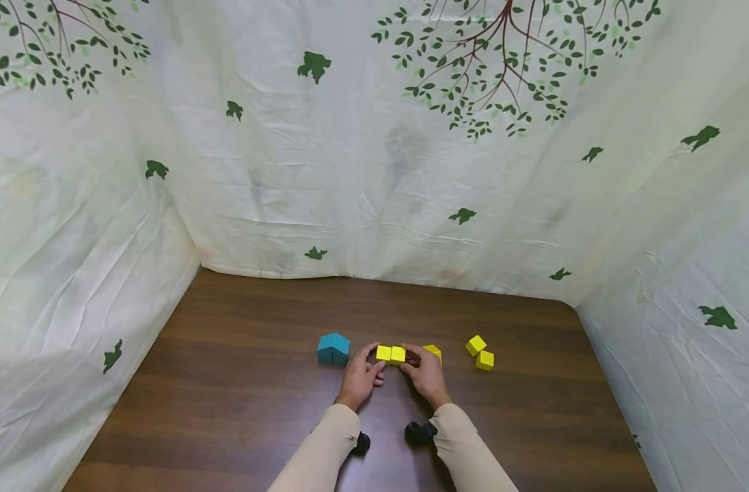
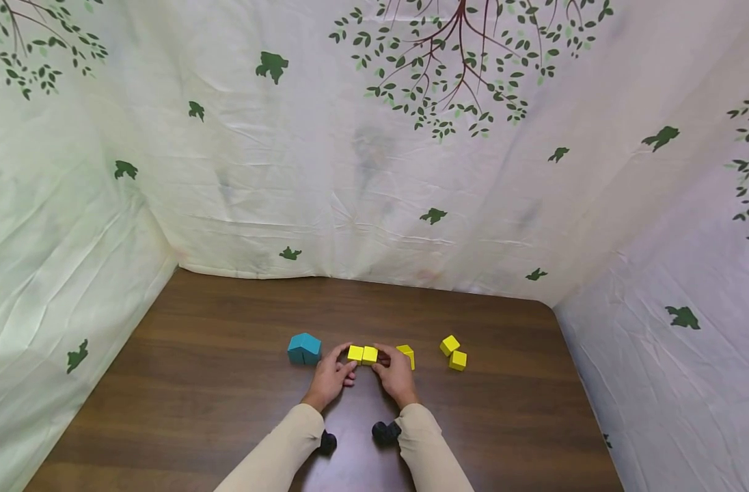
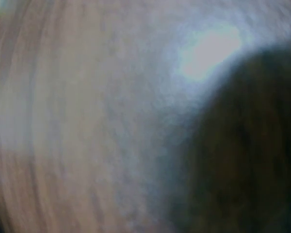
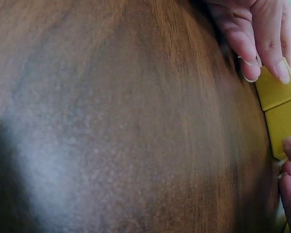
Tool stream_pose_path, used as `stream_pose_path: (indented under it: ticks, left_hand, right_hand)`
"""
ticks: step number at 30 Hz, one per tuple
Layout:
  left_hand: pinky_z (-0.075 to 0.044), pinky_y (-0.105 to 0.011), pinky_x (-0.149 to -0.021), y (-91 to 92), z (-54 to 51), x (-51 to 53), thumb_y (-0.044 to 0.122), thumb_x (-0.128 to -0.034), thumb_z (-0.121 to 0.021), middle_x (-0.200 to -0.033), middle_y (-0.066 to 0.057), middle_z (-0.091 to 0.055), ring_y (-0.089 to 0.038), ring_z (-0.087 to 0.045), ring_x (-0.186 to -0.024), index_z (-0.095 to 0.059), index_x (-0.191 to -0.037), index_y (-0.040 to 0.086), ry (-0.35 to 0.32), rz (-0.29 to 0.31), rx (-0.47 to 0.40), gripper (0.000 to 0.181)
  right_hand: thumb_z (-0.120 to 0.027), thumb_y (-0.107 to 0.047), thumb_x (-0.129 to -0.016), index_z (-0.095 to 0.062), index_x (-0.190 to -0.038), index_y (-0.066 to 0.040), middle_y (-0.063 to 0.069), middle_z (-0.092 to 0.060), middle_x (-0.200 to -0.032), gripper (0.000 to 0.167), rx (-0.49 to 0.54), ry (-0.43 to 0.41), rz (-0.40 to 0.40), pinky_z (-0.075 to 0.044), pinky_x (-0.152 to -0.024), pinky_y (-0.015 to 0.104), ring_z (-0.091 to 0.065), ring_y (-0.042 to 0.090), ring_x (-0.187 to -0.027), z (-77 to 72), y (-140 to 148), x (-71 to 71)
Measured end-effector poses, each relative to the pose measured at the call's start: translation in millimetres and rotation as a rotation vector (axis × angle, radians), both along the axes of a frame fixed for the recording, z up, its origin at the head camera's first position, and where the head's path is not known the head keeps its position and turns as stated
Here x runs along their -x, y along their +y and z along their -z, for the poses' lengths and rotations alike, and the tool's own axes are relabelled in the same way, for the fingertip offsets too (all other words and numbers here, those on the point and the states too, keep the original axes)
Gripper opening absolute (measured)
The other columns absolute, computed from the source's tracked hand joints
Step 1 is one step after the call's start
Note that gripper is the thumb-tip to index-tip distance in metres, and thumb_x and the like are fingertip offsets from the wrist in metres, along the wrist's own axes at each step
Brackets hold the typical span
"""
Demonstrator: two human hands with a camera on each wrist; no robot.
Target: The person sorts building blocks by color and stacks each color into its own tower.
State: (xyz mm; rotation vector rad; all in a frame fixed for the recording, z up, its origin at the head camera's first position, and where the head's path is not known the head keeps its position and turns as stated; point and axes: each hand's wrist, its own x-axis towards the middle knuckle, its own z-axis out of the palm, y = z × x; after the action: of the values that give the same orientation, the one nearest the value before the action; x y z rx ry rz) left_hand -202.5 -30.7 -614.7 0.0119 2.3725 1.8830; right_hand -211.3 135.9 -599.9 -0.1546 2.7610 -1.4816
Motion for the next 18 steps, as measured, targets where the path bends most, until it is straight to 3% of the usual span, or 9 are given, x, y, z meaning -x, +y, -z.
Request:
stream_pose_path:
  ticks: [11,18]
  left_hand:
    - [-0.055,-0.025,-0.058,0.6,-0.9,-1.2,0.006,-0.0932,-0.061,-0.079,-0.009,-0.059,-0.014,-0.062,-0.063,-0.047,-0.137,0.002,-0.015,-0.002,0.010,0.046]
    - [-0.055,-0.025,-0.058,0.6,0.7,-0.6,0.007,-0.0933,-0.061,-0.077,-0.008,-0.060,-0.014,-0.063,-0.064,-0.047,-0.137,0.002,-0.021,0.000,0.006,0.046]
  right_hand:
    - [-0.072,0.006,-0.081,-0.065,-0.120,0.001,0.015,-0.068,-0.103,0.040,0.036,-0.033,-0.007,-0.054,-0.082,0.041,-0.066,0.028,-0.092,0.3,0.4,1.2]
    - [-0.072,0.005,-0.081,-0.065,-0.121,-0.001,0.013,-0.068,-0.103,0.041,0.050,-0.065,0.006,-0.054,-0.084,0.041,-0.065,0.027,-0.092,0.9,0.1,2.2]
